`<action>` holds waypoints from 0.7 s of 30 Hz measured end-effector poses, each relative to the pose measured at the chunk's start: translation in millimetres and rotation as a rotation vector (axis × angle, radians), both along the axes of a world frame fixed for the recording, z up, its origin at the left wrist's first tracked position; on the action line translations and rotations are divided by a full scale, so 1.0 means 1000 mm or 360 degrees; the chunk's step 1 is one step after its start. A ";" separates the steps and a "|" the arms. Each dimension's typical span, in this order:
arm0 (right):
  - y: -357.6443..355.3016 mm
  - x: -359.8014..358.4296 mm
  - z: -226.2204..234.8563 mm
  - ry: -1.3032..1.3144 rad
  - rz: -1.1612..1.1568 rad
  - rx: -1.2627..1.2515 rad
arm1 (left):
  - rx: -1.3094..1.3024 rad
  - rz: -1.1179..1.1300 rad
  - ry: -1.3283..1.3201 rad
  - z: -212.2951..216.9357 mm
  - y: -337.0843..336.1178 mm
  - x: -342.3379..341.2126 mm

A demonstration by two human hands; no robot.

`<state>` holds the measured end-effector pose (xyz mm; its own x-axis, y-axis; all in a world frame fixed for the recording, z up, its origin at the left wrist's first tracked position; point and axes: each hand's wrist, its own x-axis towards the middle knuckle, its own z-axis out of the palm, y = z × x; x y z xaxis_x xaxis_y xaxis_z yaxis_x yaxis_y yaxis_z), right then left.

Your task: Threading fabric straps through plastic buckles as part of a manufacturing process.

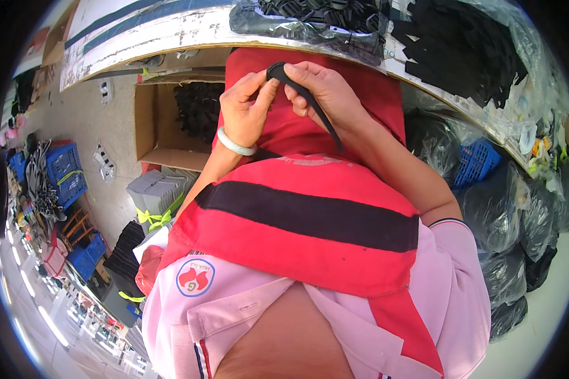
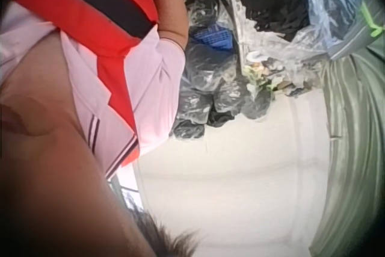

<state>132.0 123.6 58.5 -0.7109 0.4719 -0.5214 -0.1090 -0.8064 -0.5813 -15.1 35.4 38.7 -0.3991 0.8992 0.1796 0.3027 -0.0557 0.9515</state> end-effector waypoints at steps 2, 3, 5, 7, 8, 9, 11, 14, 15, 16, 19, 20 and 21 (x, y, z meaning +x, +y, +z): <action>0.002 0.001 0.002 0.0167 -0.0034 -0.0074 | 0.0028 -0.0031 0.0075 -0.001 -0.002 0.000; 0.000 -0.001 0.002 0.0167 -0.0033 -0.0075 | 0.0062 -0.0037 0.0150 -0.005 -0.002 0.000; -0.004 -0.005 0.002 -0.0206 -0.0025 0.0333 | 0.0100 -0.0051 0.0219 -0.007 -0.002 0.002; -0.007 -0.004 -0.004 -0.0203 -0.0048 0.0397 | 0.0061 -0.0064 0.0320 -0.005 -0.003 0.001; -0.007 -0.004 -0.005 -0.0163 -0.0039 0.0367 | 0.0061 -0.0061 0.0317 -0.006 -0.003 0.000; -0.006 -0.004 -0.007 -0.0123 -0.0030 0.0337 | 0.0068 -0.0117 0.0383 -0.007 -0.003 -0.002; 0.003 0.000 -0.010 -0.0097 0.0093 0.0276 | 0.0069 -0.0162 0.0455 -0.011 -0.004 -0.005; 0.015 0.005 -0.009 -0.0114 0.0238 0.0294 | -0.0026 -0.0292 -0.0268 -0.014 -0.006 -0.007; 0.017 0.005 -0.007 -0.0154 0.0271 0.0372 | -0.0194 -0.0256 -0.1050 -0.010 -0.005 -0.011; 0.014 0.003 -0.004 -0.0142 0.0201 0.0387 | -0.0365 -0.0207 -0.1830 -0.006 -0.005 -0.012; 0.007 0.000 -0.020 -0.0320 0.0216 0.1046 | -0.0697 -0.0122 -0.1565 -0.018 -0.001 -0.013; 0.005 0.000 -0.022 -0.0346 0.0091 0.1386 | -0.0634 -0.0127 -0.1587 -0.020 0.000 -0.009; 0.004 0.002 -0.021 -0.0347 0.0097 0.1388 | -0.0630 -0.0123 -0.1591 -0.020 0.000 -0.005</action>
<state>134.3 128.0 37.9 -0.6749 0.7278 -0.1220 0.1037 -0.0702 -0.9921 -19.9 35.4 18.3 -0.1432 0.8508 -0.5056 -0.6130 0.3248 0.7203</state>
